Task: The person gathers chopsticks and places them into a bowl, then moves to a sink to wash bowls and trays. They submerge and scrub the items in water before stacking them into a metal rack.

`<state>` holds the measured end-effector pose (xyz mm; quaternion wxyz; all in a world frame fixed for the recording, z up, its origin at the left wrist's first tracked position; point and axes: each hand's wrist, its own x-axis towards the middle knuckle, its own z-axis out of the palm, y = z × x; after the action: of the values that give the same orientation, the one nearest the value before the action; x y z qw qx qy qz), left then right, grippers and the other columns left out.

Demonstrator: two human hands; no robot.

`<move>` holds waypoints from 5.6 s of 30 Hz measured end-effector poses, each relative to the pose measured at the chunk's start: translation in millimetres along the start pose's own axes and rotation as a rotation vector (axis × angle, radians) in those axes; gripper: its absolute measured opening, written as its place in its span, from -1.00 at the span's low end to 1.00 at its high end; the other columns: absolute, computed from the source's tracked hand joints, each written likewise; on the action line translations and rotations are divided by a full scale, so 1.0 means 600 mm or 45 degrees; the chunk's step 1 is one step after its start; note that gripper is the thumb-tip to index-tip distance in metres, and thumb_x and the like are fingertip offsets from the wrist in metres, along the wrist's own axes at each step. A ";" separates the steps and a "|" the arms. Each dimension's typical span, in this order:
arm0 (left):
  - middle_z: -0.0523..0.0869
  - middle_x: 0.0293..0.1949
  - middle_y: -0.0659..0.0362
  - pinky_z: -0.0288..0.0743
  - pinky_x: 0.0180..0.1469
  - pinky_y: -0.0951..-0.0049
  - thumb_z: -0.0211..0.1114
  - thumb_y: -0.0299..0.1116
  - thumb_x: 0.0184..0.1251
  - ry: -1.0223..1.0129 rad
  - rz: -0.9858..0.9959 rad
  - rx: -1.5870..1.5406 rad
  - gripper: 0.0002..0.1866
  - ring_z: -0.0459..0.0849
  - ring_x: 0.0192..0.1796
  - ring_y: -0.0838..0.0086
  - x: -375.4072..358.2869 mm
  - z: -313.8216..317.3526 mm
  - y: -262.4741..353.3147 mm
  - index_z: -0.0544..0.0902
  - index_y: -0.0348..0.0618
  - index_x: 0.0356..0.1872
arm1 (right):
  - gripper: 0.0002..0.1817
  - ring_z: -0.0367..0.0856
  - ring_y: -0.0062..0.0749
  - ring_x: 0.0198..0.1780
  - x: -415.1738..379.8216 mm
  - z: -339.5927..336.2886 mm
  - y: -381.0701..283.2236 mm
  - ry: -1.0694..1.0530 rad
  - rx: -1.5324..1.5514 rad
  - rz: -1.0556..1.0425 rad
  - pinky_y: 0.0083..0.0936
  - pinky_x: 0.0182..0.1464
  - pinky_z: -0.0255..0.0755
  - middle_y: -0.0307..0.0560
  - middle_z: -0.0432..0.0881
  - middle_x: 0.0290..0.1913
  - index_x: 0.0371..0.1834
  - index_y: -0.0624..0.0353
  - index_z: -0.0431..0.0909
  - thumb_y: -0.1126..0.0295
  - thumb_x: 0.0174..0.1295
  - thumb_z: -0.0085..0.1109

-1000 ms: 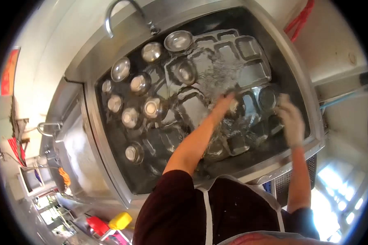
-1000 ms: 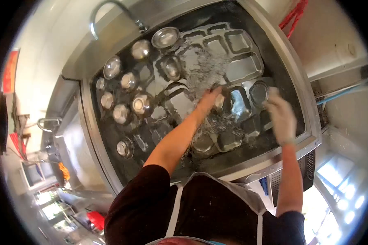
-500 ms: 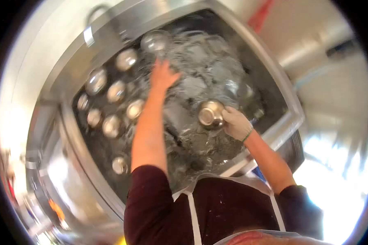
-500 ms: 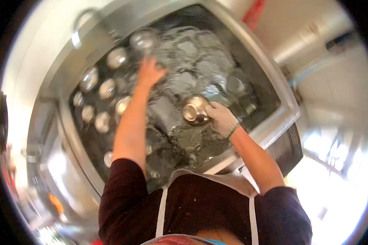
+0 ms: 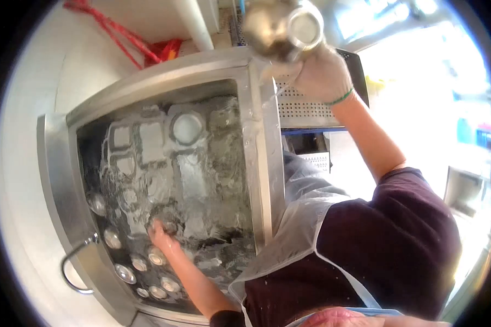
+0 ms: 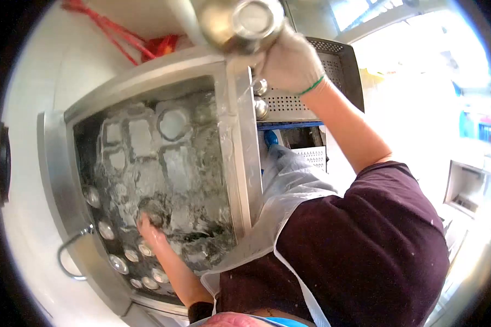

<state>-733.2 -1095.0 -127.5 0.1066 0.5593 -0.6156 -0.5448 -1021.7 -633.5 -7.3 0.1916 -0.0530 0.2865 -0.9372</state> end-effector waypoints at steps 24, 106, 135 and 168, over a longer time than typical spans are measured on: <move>0.34 -0.57 0.32 0.13 -0.53 0.51 0.07 -0.08 0.36 -1.150 -0.270 -1.077 -0.72 0.25 -0.57 0.56 -0.165 0.373 0.154 0.37 -0.04 -0.39 | -0.66 0.59 -0.24 0.03 0.225 -0.620 0.188 1.223 -1.657 0.458 -0.40 0.11 0.48 0.04 0.52 0.14 0.14 0.16 0.46 0.40 0.35 -0.15; 0.69 -0.23 0.09 0.51 -0.03 0.26 0.40 -0.39 -0.06 -0.281 1.958 0.643 -0.73 0.65 -0.09 0.18 -0.125 0.051 0.178 0.63 -0.14 -0.26 | -0.60 0.60 -0.27 0.02 -0.055 0.236 0.238 0.037 -0.111 1.298 -0.27 0.13 0.49 0.03 0.59 0.01 0.03 0.16 0.46 0.12 0.27 0.14; 0.56 -0.40 0.07 0.46 -0.25 0.30 0.20 -0.14 0.17 -0.154 0.977 0.425 -0.71 0.55 -0.33 0.23 -0.097 0.058 0.031 0.49 -0.19 -0.39 | -0.71 0.58 -0.09 0.06 -0.014 -0.471 0.263 1.289 -1.840 0.816 -0.27 0.09 0.49 0.03 0.60 0.02 0.02 0.16 0.55 0.46 0.24 0.03; 0.44 0.14 -0.02 0.31 0.19 0.32 0.12 -0.38 0.36 0.354 0.358 0.781 -0.60 0.43 0.18 0.23 -0.191 -0.032 -0.038 0.39 -0.28 0.18 | -0.55 0.59 -0.37 -0.26 0.107 -0.595 0.270 1.035 -1.730 0.744 -0.36 -0.30 0.49 -0.05 0.59 -0.07 0.07 0.27 0.46 0.14 0.29 0.07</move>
<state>-665.5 -1008.6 -83.4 0.0905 0.5437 -0.8010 -0.2338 -1102.2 -597.5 -394.8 0.2348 0.2610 0.8369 -0.4200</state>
